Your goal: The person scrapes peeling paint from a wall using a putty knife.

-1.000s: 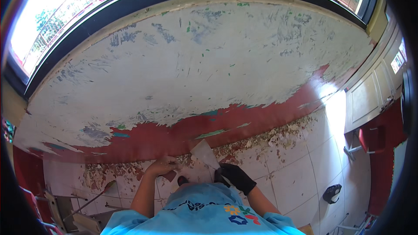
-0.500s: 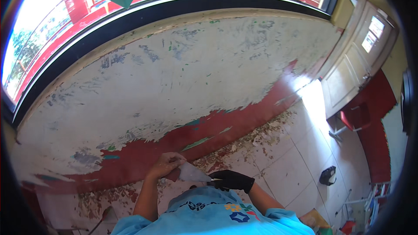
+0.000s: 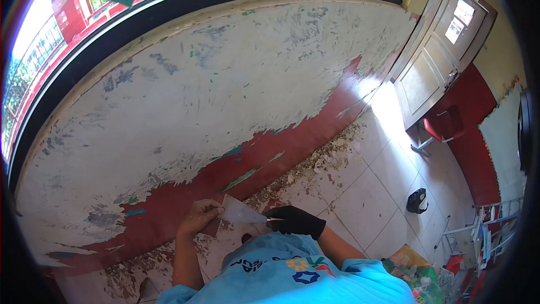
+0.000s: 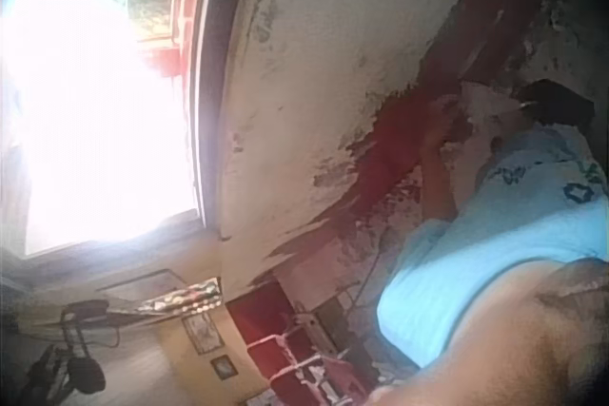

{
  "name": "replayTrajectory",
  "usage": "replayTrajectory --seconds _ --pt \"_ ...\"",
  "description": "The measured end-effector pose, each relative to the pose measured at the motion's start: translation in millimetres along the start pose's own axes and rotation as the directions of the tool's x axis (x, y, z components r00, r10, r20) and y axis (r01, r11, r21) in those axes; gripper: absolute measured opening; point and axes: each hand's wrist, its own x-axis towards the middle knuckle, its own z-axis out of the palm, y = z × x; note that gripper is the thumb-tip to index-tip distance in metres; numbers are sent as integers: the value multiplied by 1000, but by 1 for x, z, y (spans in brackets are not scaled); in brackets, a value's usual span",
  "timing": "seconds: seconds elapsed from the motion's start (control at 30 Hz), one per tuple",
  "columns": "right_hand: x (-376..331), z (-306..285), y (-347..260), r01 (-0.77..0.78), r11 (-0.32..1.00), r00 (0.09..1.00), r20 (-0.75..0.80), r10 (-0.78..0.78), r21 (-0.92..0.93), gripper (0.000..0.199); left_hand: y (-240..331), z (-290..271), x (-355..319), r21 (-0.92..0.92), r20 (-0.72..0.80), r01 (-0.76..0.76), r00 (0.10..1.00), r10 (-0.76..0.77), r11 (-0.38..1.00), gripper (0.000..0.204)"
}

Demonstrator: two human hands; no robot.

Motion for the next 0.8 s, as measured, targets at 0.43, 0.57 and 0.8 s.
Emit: replayTrajectory --seconds 0.43,0.57,0.8 --pt "-32 -145 7 203 979 970 -131 -203 -12 49 85 124 97 108 -189 -61 979 81 992 21" --pt "-51 -206 17 281 959 941 -188 -282 -37 55 142 190 150 92 -299 -127 943 149 988 31" --pt "-54 -298 -34 367 928 854 -372 -364 -66 58 234 266 211 13 -346 -232 912 222 973 39"
